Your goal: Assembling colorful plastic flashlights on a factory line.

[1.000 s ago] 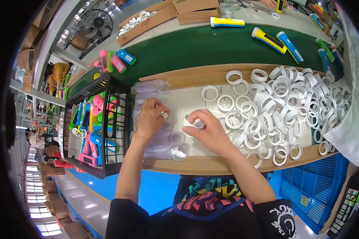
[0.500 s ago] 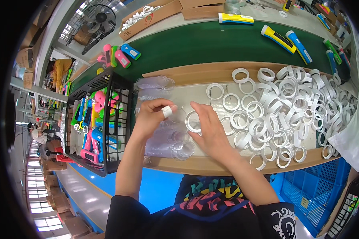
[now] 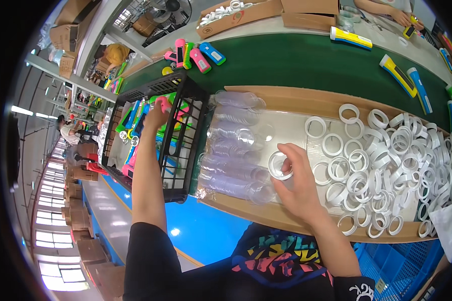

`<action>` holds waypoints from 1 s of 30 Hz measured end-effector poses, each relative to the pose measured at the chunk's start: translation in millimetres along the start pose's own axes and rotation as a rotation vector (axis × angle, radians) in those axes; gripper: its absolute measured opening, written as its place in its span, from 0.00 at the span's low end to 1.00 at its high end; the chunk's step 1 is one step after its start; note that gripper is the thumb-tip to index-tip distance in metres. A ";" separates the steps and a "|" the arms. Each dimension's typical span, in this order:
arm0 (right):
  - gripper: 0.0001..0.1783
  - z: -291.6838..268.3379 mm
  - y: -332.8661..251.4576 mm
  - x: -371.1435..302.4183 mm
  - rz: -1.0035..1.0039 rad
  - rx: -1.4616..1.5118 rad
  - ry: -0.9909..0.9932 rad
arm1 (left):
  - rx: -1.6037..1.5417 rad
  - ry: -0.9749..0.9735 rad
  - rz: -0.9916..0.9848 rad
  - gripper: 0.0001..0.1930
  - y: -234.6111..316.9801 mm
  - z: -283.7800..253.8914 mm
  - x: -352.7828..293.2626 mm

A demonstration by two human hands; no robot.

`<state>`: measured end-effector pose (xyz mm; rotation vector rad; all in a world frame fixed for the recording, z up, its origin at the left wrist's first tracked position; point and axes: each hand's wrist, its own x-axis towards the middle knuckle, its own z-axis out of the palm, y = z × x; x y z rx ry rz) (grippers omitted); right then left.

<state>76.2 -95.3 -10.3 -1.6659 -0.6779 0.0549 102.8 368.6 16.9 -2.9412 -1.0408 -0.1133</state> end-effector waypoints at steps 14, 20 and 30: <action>0.43 -16.1 5.2 -0.7 0.138 0.285 0.134 | -1.531 -0.327 0.342 0.32 100.0 -110.7 -116.3; 0.47 -26.5 3.9 2.0 0.121 0.361 0.213 | -1.137 -0.643 0.556 0.31 157.5 -126.6 -198.8; 0.25 -45.6 -0.7 -2.8 -0.095 -0.010 0.167 | -0.474 -0.298 1.101 0.29 178.2 -163.0 -213.0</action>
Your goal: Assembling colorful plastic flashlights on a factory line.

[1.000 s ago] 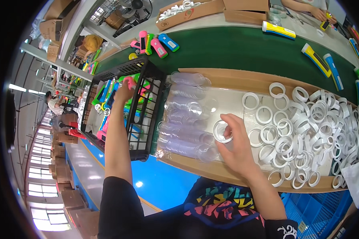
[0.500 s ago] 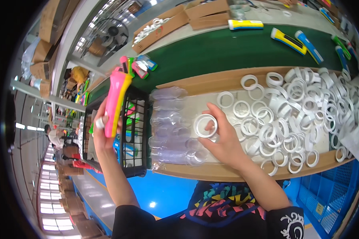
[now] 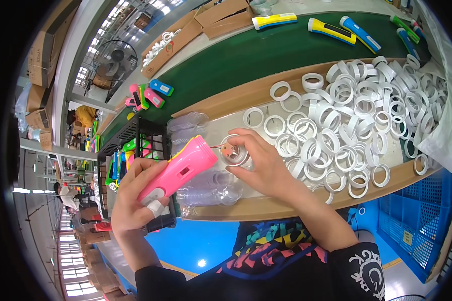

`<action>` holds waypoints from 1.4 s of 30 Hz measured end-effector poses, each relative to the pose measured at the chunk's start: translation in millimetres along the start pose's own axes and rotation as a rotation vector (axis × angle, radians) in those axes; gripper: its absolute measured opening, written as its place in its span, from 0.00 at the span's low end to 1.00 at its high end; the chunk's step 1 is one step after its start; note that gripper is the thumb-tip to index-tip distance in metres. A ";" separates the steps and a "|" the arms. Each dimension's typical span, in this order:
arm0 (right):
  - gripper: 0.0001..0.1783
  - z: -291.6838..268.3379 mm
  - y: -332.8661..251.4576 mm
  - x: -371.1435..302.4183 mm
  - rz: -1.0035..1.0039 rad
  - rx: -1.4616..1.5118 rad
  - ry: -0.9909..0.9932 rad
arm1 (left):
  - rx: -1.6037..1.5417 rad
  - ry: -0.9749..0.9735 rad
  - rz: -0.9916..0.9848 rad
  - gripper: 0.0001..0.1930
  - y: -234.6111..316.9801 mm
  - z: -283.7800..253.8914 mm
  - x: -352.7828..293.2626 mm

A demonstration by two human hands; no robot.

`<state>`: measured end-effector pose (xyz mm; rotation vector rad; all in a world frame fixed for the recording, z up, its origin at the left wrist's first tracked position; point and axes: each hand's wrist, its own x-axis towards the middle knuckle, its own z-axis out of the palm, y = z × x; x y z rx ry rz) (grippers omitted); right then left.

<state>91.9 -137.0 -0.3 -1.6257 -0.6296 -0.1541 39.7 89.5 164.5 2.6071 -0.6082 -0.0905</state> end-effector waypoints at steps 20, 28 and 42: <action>0.24 -39.7 -62.3 -23.3 -0.196 0.060 -0.152 | -0.383 -0.067 0.289 0.26 11.2 71.0 -4.7; 0.21 -38.8 -39.0 -2.2 0.471 0.489 -0.083 | 0.461 0.315 0.629 0.20 -9.3 109.4 14.1; 0.18 -51.2 -109.7 -51.9 -0.670 -0.244 -0.254 | -1.385 -0.804 -0.208 0.29 4.5 102.1 -6.5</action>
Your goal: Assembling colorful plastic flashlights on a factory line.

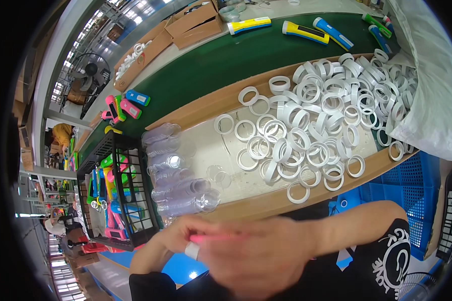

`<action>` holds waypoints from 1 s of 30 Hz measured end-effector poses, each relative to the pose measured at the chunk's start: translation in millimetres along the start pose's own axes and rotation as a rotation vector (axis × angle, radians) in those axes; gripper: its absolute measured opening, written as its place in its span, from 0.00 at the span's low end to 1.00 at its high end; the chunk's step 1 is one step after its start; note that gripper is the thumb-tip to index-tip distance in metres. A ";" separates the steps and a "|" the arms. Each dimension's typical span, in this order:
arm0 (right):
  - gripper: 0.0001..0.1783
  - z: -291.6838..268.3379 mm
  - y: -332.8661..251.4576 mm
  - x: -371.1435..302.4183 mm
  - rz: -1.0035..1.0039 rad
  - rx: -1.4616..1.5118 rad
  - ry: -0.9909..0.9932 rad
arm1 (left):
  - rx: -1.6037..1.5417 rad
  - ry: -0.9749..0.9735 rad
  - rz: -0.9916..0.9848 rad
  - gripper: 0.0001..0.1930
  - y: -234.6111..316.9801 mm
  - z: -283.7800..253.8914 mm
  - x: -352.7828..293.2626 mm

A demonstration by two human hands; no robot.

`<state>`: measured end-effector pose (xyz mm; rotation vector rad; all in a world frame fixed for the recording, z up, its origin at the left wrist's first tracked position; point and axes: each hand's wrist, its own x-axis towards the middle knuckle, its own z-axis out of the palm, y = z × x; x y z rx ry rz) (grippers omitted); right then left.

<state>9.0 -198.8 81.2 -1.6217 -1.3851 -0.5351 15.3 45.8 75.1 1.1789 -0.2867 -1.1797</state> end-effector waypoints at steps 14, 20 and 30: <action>0.24 -5.1 68.6 -5.0 0.975 1.047 0.398 | 1.154 0.449 0.466 0.26 54.4 12.3 23.9; 0.18 -15.7 5.6 10.8 0.445 0.621 0.206 | 0.443 0.184 0.173 0.24 28.5 7.3 11.7; 0.27 23.7 94.4 -49.1 1.519 1.522 0.555 | 1.960 0.450 0.491 0.25 25.2 12.2 45.2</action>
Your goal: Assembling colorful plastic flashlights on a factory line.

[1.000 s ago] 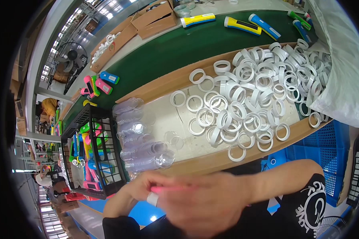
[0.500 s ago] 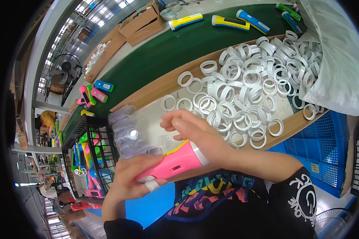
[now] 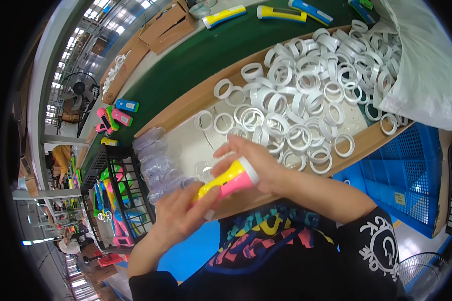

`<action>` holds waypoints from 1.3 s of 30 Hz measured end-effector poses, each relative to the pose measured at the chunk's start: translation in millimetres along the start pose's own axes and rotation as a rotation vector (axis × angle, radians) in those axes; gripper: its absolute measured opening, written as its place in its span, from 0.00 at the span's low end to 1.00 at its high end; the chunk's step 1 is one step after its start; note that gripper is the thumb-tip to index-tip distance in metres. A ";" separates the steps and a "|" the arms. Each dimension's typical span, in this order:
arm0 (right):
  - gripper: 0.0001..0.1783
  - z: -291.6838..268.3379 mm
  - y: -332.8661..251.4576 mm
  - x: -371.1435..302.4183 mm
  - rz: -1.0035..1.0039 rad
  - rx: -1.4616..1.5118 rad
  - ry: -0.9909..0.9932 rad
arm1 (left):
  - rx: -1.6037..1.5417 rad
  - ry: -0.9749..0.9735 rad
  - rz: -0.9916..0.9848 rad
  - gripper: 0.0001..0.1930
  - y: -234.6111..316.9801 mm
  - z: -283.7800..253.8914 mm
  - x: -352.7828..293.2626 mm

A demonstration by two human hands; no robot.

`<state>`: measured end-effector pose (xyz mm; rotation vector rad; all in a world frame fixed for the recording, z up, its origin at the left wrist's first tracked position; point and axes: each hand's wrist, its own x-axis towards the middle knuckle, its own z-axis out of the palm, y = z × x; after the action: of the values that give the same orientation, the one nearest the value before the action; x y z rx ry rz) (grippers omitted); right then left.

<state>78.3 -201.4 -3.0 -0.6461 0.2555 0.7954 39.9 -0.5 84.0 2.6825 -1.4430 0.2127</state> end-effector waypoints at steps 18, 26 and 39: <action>0.23 11.7 -13.6 -40.7 -1.228 -1.244 -0.220 | -1.133 0.041 -0.482 0.25 8.6 10.6 -14.2; 0.15 11.8 -7.4 -35.7 -0.533 -0.594 0.125 | -0.089 0.191 0.046 0.25 -0.5 11.6 4.5; 0.25 22.2 -22.8 -31.5 -0.228 -0.125 0.087 | -0.167 0.219 -0.088 0.23 -4.3 13.5 1.4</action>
<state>73.0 -217.7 38.4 -0.8137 0.2079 0.5677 45.3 -1.2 70.8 2.4928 -1.2201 0.3496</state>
